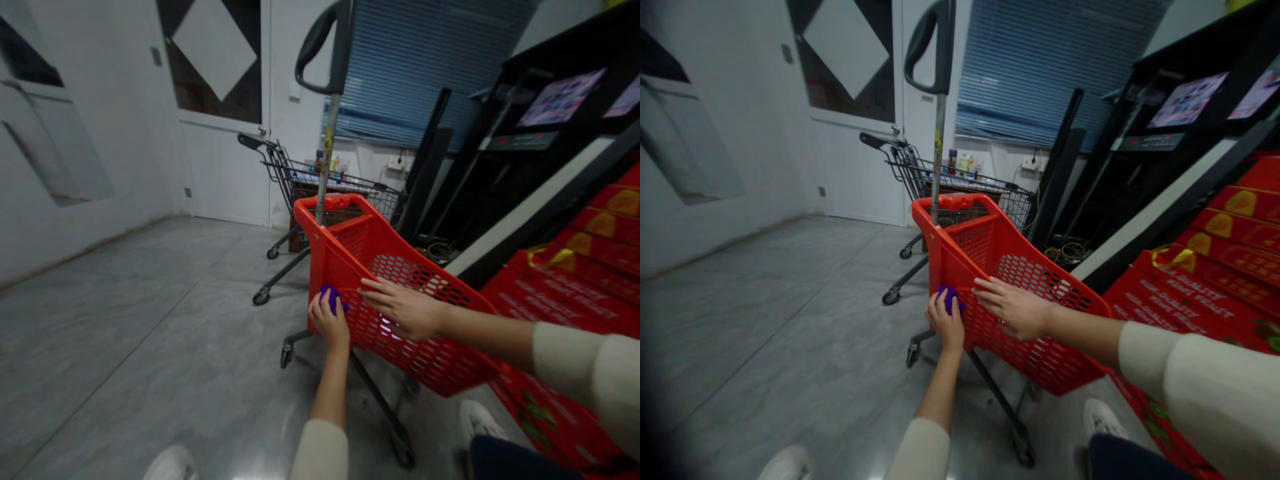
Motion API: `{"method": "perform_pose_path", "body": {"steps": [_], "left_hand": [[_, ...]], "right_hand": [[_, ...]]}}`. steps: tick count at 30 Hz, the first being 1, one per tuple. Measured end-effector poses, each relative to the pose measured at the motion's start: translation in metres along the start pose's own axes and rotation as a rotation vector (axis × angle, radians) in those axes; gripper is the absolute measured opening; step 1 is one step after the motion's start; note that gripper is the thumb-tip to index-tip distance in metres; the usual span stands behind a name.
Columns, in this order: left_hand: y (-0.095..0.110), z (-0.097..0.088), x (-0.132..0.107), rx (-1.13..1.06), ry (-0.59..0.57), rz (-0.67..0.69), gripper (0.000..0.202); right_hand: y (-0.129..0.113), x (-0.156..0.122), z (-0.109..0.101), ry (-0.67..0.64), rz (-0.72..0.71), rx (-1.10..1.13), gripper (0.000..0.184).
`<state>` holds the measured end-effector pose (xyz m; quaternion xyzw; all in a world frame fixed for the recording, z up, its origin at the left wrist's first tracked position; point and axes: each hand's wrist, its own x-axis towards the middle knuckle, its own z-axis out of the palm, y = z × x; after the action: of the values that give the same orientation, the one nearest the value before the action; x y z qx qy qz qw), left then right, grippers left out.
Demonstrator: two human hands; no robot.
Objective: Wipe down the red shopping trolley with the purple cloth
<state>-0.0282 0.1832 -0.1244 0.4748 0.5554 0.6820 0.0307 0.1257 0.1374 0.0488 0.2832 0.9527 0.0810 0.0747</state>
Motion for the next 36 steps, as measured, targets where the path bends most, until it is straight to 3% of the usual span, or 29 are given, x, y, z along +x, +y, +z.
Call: {"method": "perform_pose_path", "body": {"steps": [2, 4, 9, 12, 18, 22, 24, 26, 28, 31, 36], "left_hand": [[-0.008, 0.005, -0.008, -0.004, 0.045, -0.115, 0.036], [-0.004, 0.010, -0.008, -0.036, 0.077, -0.183, 0.037], [0.029, 0.016, 0.002, -0.114, -0.010, -0.042, 0.034], [0.027, 0.017, -0.005, -0.085, 0.004, -0.021, 0.034], [-0.001, 0.023, -0.016, -0.098, 0.076, -0.201, 0.037], [0.019, 0.025, -0.004, -0.137, 0.135, -0.354, 0.036], [0.040, 0.024, -0.001, -0.181, 0.055, -0.292, 0.035], [0.059, 0.023, -0.004, -0.217, -0.062, -0.148, 0.034], [0.067, 0.023, -0.013, -0.216, -0.118, -0.029, 0.033], [0.051, 0.027, -0.032, -0.167, -0.058, -0.026, 0.032], [0.005, 0.037, -0.042, -0.136, 0.089, -0.302, 0.036]], "right_hand": [[0.003, 0.003, 0.000, 0.006, 0.008, -0.007, 0.072], [0.005, 0.005, 0.002, 0.025, 0.004, 0.001, 0.073], [0.009, 0.010, 0.004, 0.058, 0.002, 0.014, 0.076], [0.009, 0.009, 0.003, 0.059, 0.006, 0.026, 0.076], [0.000, -0.021, 0.003, 0.036, 0.046, 0.026, 0.078], [-0.006, -0.044, 0.007, 0.005, 0.114, 0.010, 0.073], [-0.006, -0.047, 0.010, 0.014, 0.126, 0.008, 0.071], [-0.004, -0.045, 0.012, 0.031, 0.119, 0.001, 0.070], [-0.002, -0.041, 0.014, 0.045, 0.109, -0.014, 0.069], [-0.001, -0.038, 0.015, 0.048, 0.120, -0.041, 0.067], [-0.002, -0.039, 0.015, 0.024, 0.131, -0.075, 0.063]]}}
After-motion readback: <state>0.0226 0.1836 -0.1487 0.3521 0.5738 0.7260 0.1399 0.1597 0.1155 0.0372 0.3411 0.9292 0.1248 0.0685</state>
